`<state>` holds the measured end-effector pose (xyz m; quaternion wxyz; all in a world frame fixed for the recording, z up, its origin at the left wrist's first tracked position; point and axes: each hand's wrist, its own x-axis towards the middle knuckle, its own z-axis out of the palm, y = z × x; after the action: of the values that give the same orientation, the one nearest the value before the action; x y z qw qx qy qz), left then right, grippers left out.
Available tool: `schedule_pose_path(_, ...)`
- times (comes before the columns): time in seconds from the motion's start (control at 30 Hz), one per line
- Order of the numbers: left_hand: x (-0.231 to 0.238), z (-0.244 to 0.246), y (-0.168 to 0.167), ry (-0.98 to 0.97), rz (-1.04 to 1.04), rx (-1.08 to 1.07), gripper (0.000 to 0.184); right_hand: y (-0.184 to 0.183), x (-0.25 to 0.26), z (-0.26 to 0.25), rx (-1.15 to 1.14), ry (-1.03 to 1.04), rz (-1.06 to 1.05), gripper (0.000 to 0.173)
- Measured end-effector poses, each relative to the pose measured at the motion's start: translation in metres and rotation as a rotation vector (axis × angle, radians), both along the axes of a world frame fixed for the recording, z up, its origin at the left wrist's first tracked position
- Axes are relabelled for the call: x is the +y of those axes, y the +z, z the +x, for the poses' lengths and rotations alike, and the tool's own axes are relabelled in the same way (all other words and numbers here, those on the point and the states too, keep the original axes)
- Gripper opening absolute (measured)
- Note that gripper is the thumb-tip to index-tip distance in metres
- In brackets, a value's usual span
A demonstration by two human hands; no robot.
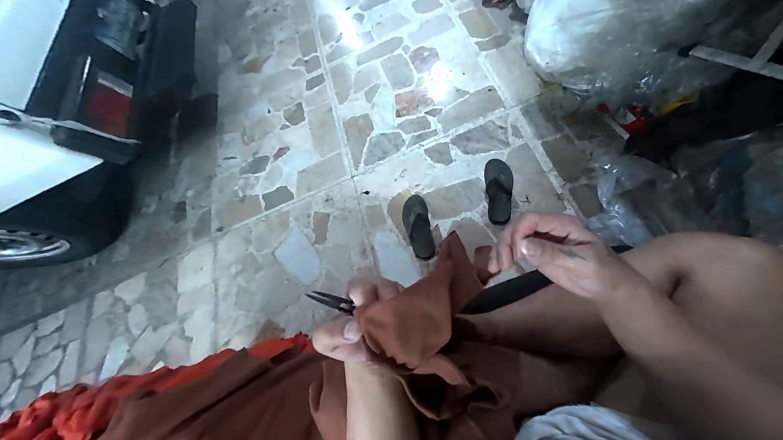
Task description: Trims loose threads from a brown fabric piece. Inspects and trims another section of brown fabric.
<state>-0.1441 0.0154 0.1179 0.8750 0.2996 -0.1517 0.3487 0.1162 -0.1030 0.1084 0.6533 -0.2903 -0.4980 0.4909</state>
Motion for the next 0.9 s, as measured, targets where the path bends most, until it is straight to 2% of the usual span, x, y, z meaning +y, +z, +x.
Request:
schedule_pose_path(0.1, -0.013, 0.016, 0.027, 0.07, -0.113, 0.162, 0.013, -0.002, -0.007, 0.001, -0.1, -0.115, -0.082, 0.025)
schedule_pose_path(0.2, -0.007, 0.016, 0.015, 0.016, -0.06, 0.08, 0.016, -0.004, -0.006, -0.004, -0.288, -0.196, -0.169, 0.02)
schedule_pose_path(0.3, -0.008, 0.016, 0.019, 0.002, -0.01, 0.094, 0.016, -0.007, -0.008, -0.02, -0.378, -0.116, -0.245, 0.033)
schedule_pose_path(0.4, -0.021, 0.038, 0.055, -0.026, -0.032, 0.186, 0.013, 0.0, -0.006, -0.033, -0.28, 0.069, -0.363, 0.047)
schedule_pose_path(0.47, -0.014, 0.029, 0.028, -0.049, -0.025, 0.141, 0.014, -0.004, -0.003, -0.041, -0.121, 0.164, -0.431, 0.046)
schedule_pose_path(0.53, -0.009, 0.022, 0.008, -0.043, -0.023, 0.122, 0.013, -0.009, -0.002, -0.046, 0.002, 0.182, -0.459, 0.032)
schedule_pose_path(0.6, -0.009, 0.019, 0.002, -0.008, -0.013, 0.125, 0.014, -0.009, -0.002, -0.048, 0.061, 0.128, -0.494, 0.016)
schedule_pose_path(0.67, -0.006, 0.013, 0.001, 0.043, 0.02, 0.125, 0.017, -0.006, -0.002, -0.044, 0.122, 0.059, -0.514, 0.013)
schedule_pose_path(0.83, 0.006, -0.013, 0.008, 0.408, 0.225, 0.515, 0.011, -0.004, -0.002, -0.024, 0.18, -0.077, -0.402, 0.012)
schedule_pose_path(0.9, 0.01, -0.015, 0.011, 0.454, 0.384, 0.726, 0.008, -0.002, -0.003, -0.021, 0.151, -0.078, -0.376, 0.011)
